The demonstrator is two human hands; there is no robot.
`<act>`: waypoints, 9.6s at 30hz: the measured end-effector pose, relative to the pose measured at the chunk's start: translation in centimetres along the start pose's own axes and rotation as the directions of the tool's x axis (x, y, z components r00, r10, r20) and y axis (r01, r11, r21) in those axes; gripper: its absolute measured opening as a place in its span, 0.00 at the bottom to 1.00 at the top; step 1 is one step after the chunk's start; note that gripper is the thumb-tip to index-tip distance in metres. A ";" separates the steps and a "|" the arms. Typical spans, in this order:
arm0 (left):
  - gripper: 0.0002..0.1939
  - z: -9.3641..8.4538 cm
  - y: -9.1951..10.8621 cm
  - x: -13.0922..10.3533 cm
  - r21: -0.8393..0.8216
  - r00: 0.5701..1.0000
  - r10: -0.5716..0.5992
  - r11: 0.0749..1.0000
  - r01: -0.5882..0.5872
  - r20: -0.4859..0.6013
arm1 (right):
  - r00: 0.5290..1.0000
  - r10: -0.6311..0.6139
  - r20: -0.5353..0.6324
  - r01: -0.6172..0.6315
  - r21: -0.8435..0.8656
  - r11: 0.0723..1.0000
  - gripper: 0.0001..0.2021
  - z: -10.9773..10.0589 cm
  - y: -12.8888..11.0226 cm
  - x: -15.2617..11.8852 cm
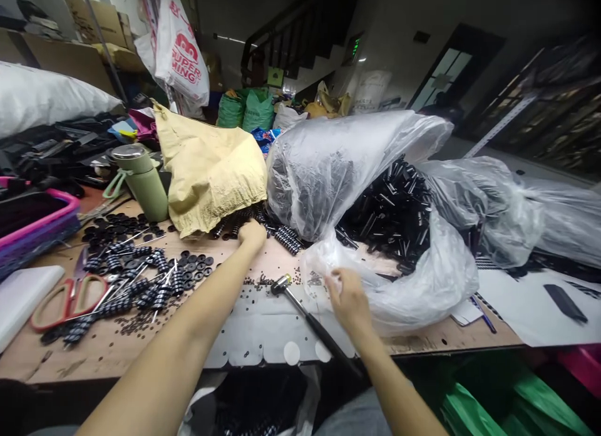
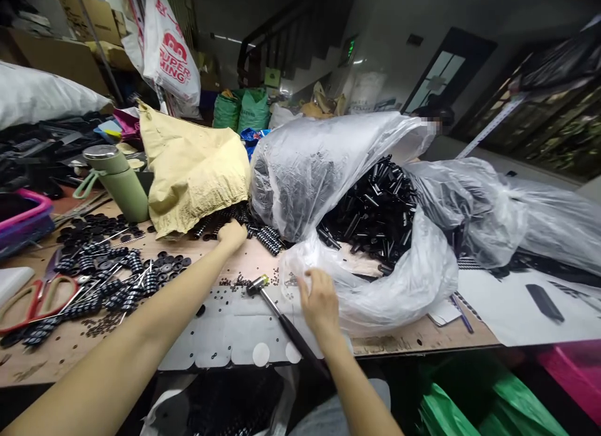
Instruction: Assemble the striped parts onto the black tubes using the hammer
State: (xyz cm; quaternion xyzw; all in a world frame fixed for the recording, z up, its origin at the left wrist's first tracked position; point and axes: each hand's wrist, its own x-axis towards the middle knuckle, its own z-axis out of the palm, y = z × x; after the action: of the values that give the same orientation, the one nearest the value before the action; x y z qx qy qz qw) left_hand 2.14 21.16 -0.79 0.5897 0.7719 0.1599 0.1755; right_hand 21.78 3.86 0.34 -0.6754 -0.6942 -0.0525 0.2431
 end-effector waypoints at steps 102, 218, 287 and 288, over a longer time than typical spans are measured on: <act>0.16 -1.2 -7.6 -19.8 -0.874 0.924 0.265 0.470 0.126 0.276 | 0.940 -0.282 0.191 0.144 0.527 0.837 0.47 2.6 -10.0 -6.8; 0.16 -5.1 -5.4 -19.3 -0.901 0.848 0.312 0.079 0.427 0.429 | 0.875 -0.473 0.107 0.263 0.715 0.648 0.55 -1.8 -9.5 -4.2; 0.12 -3.3 -8.1 1.3 -0.269 0.993 0.114 0.957 -0.111 -0.004 | 0.969 -0.087 0.233 0.106 -0.072 0.992 0.13 4.4 -4.9 7.3; 0.14 -3.4 -8.3 0.7 -0.305 0.993 0.117 0.945 -0.120 -0.029 | 0.970 -0.073 0.233 0.092 -0.073 0.993 0.13 5.0 -5.1 8.8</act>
State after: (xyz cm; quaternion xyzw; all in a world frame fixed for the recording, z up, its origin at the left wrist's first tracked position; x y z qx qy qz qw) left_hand -6.71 19.64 -1.57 0.5999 0.7019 0.2910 0.2507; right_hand 15.79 13.45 0.87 -0.6571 -0.7423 -0.0129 0.1303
